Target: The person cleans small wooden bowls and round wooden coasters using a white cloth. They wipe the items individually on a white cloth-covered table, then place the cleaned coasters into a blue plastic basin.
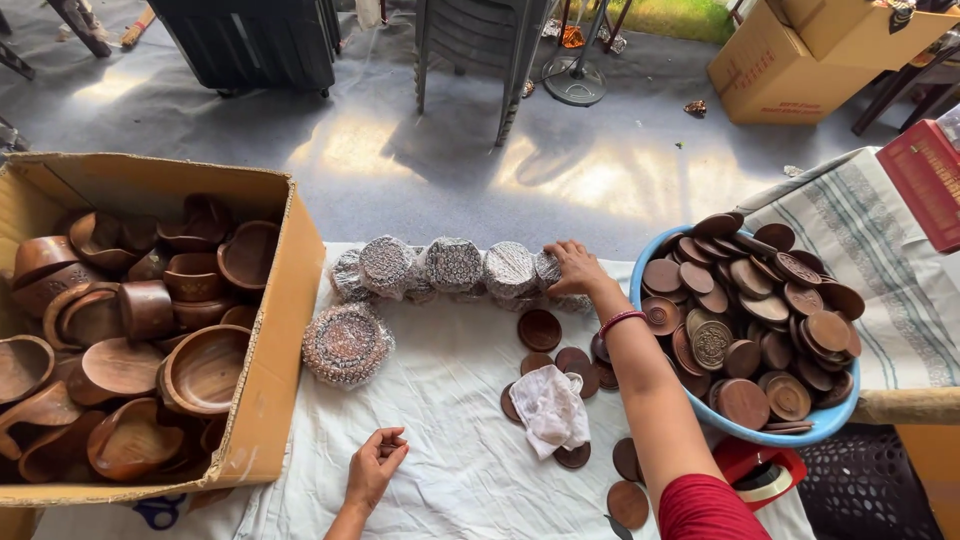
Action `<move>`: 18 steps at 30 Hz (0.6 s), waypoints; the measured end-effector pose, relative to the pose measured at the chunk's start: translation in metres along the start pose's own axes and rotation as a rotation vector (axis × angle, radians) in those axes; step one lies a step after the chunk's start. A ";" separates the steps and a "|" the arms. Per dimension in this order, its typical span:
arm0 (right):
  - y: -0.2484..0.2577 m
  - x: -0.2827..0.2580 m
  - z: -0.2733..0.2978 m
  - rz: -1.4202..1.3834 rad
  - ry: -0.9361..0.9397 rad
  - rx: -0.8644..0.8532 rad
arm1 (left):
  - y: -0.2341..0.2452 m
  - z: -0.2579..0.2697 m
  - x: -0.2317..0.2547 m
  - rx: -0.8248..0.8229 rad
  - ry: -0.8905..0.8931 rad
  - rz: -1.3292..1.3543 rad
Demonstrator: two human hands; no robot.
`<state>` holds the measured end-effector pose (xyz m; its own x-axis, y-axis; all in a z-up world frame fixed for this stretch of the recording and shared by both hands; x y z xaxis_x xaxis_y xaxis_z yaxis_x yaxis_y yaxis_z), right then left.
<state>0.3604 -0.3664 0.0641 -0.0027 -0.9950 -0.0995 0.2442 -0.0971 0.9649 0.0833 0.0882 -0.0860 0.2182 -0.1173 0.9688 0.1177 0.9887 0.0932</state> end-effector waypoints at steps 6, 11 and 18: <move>0.032 -0.012 0.031 -0.091 0.007 0.242 | 0.002 0.001 0.011 0.011 0.016 -0.016; -0.055 -0.050 0.130 -0.319 0.062 0.443 | -0.001 0.002 0.009 -0.001 -0.021 -0.009; -0.144 -0.104 0.255 0.074 -0.174 0.051 | -0.007 -0.012 -0.011 0.014 -0.088 -0.059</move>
<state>0.0778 -0.2541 -0.0021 -0.1556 -0.9877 0.0119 0.2001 -0.0197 0.9796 0.0919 0.0816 -0.1003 0.1249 -0.1670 0.9780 0.1137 0.9816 0.1531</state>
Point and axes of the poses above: each hand's wrist, its own z-axis away from the middle knuckle, its own y-axis out of the back of the hand, x = y × z, the point moved 8 cm from there along -z, towards the middle knuckle, and after that the axes turned 5 degrees about -y, right-handed, at the moved point
